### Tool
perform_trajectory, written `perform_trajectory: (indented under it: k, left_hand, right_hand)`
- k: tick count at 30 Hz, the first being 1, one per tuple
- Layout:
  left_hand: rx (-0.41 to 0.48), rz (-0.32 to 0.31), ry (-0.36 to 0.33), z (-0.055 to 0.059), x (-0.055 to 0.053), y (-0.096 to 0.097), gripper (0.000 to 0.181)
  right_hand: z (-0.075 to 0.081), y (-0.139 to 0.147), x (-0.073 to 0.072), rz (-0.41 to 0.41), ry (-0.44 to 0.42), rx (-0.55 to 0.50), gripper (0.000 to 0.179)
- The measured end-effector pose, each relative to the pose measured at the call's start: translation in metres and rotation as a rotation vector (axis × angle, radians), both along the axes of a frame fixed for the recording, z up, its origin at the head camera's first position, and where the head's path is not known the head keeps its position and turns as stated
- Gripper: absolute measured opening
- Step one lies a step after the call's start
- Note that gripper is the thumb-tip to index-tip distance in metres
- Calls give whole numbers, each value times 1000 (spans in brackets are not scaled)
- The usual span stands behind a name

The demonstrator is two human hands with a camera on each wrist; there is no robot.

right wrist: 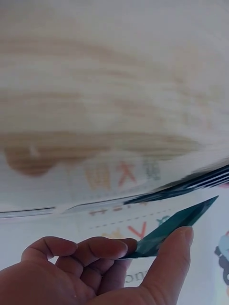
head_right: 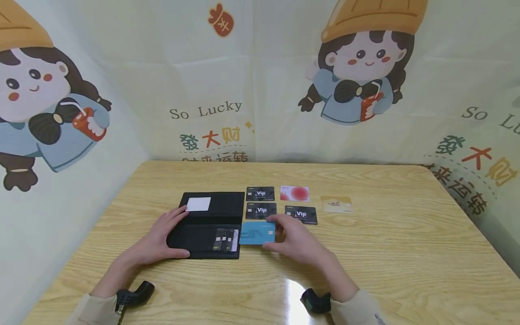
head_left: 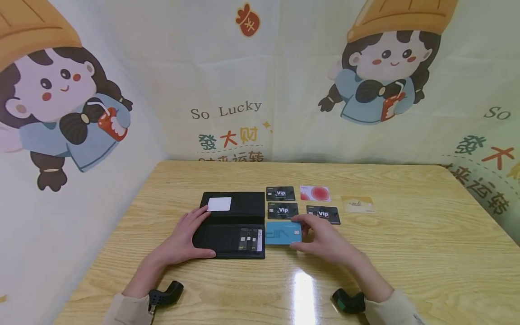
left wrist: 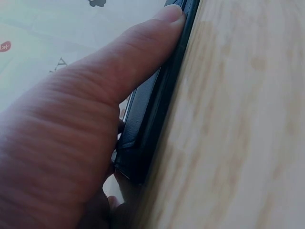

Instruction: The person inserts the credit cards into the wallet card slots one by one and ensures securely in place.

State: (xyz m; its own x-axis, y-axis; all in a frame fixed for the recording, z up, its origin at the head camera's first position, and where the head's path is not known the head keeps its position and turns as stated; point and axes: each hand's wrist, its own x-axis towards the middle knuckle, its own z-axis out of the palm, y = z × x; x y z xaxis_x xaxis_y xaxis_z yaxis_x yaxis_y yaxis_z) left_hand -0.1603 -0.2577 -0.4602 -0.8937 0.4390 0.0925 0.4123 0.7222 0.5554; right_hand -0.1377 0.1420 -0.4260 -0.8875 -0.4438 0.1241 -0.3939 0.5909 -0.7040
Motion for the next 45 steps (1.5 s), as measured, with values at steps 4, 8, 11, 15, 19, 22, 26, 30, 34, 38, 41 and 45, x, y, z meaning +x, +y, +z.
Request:
perform_trajectory:
  k: [4, 8, 11, 15, 19, 22, 26, 30, 34, 38, 41, 45]
  left_hand:
    - [-1, 4, -1, 0, 0, -1, 111]
    - [-3, 3, 0, 0, 0, -2, 110]
    - [-4, 2, 3, 0, 0, -3, 110]
    - [-7, 2, 6, -1, 1, -3, 111]
    - [-8, 0, 8, 0, 1, -3, 111]
    - [-6, -4, 6, 0, 1, -2, 111]
    - [-4, -7, 2, 0, 0, -1, 111]
    - [-5, -6, 1, 0, 0, -1, 111]
    - [-5, -2, 2, 0, 1, -1, 112]
    - [-7, 1, 3, 0, 1, -1, 112]
    - [-8, 2, 4, 0, 0, -1, 111]
    - [-8, -1, 7, 0, 0, 0, 111]
  right_hand:
    - [1, -13, -1, 2, -6, -9, 55]
    - [1, -26, -2, 13, -6, -13, 55]
    - [2, -36, -3, 21, -10, -13, 56]
    - [3, -49, -4, 33, -15, -12, 56]
    - [4, -59, -4, 46, -1, -2, 57]
    - [4, -64, -5, 53, 19, 14, 56]
    - [4, -68, -6, 51, 40, 45, 55]
    - [3, -71, -6, 46, 40, 59, 54]
    - [4, -75, -7, 58, 38, 77, 54]
    - [6, -77, -7, 61, 22, 102, 53]
    - [7, -78, -7, 62, 12, 111, 52]
    - [8, -79, -7, 45, 26, 109, 52]
